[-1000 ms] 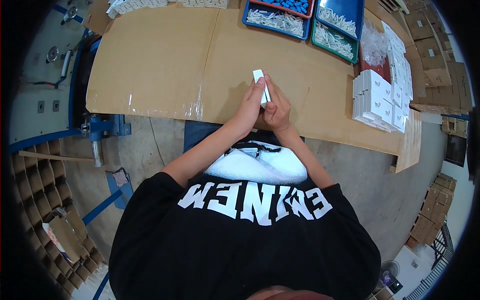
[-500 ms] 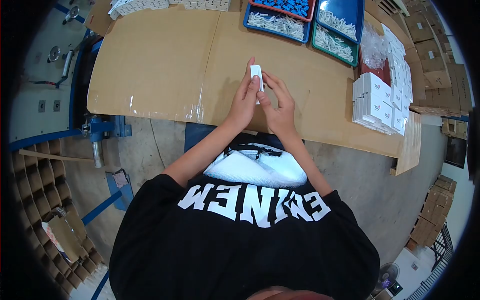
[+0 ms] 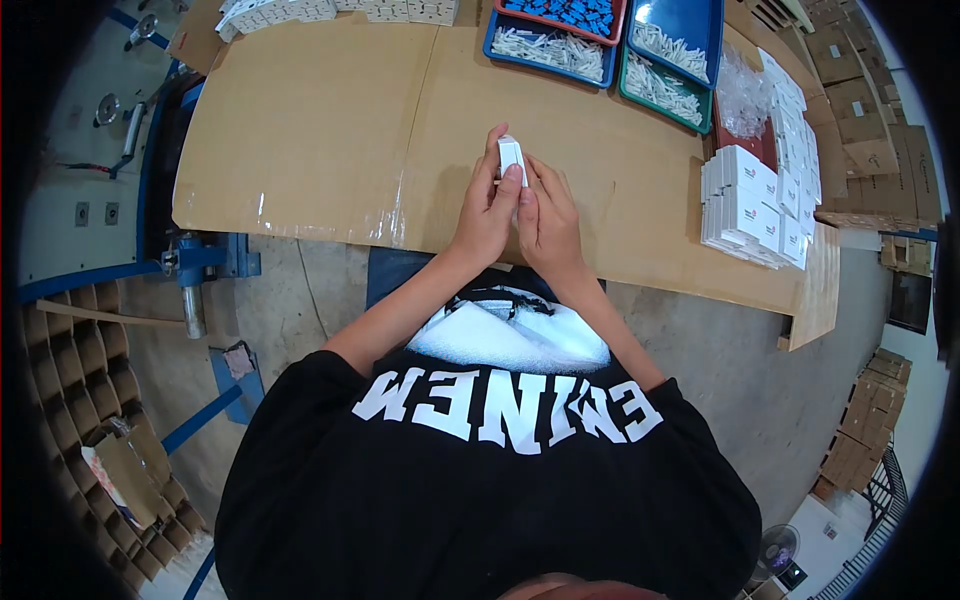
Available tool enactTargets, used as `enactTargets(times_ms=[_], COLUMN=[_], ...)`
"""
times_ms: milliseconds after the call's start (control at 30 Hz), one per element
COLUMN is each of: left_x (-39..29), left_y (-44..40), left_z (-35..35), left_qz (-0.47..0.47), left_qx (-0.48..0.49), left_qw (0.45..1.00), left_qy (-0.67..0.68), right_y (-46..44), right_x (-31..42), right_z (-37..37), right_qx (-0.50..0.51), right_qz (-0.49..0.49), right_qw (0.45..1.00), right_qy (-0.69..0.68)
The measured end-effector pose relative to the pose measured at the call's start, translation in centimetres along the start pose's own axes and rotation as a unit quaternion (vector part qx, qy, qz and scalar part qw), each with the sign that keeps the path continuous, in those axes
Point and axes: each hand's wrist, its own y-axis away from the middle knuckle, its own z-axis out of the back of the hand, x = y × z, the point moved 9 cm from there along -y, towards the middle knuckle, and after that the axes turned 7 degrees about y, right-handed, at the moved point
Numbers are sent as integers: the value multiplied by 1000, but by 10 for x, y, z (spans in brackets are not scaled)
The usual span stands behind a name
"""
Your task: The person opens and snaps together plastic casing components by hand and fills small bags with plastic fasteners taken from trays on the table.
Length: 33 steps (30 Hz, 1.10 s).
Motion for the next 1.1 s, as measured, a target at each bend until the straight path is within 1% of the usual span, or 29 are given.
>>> enactTargets(times_ms=[67,133,167,367,433,467,500,533,567,600,633,667,733,800,867,900,967,1067,1100], left_x=[-4,-13,-13,-21,-24,-27,-34,-39,-42,-50,-56,-54,-54,-57,-59,-60,-63,-70,-66], left_y=[1,2,2,3,-1,-2,-3,-3,-4,-2,2,3,5,4,6,7,7,11,10], left_z=[-2,-3,-3,-3,-2,-2,-4,-5,-4,-9,-13,-12,-17,-16,-13,-11,-10,-18,-17], left_qz=[2,-29,-29,-61,-59,-61,-79,-95,-96,-132,-167,-166,-224,-236,-248,-248,-248,-259,-246], left_qx=[-4,-6,-6,9,10,11,20,29,29,49,71,74,92,80,67,57,45,54,43], left_qw=[1000,999,999,997,996,996,992,988,988,978,966,966,937,937,936,933,930,923,926], left_qy=[9,-34,-34,-41,-69,-68,-93,-118,-119,-152,-184,-184,-252,-246,-241,-254,-266,-279,-285], right_y=[0,1,1,3,3,2,2,3,-2,0,10,9,13,11,13,14,11,17,17], right_x=[1,2,3,5,-3,-5,-19,-30,-28,-40,-48,-44,-34,-25,-15,-12,-11,-21,-21], right_z=[1,1,2,0,-3,-1,-1,-3,-1,-5,-11,-9,-24,-24,-29,-33,-32,-35,-35], right_qx=[-7,-17,-17,-18,-20,-21,-26,-30,-30,-29,-28,-31,43,30,57,57,-20,-26,-25], right_qz=[-2,9,10,-10,-71,-69,-123,-176,-176,-290,-400,-401,-449,-453,-467,-466,-426,-418,-417], right_qw=[1000,1000,1000,999,994,994,978,949,949,902,836,836,793,783,764,764,774,770,771], right_qy=[-9,0,1,-33,-79,-78,-169,-259,-259,-319,-374,-374,-410,-426,-442,-442,-467,-481,-481])
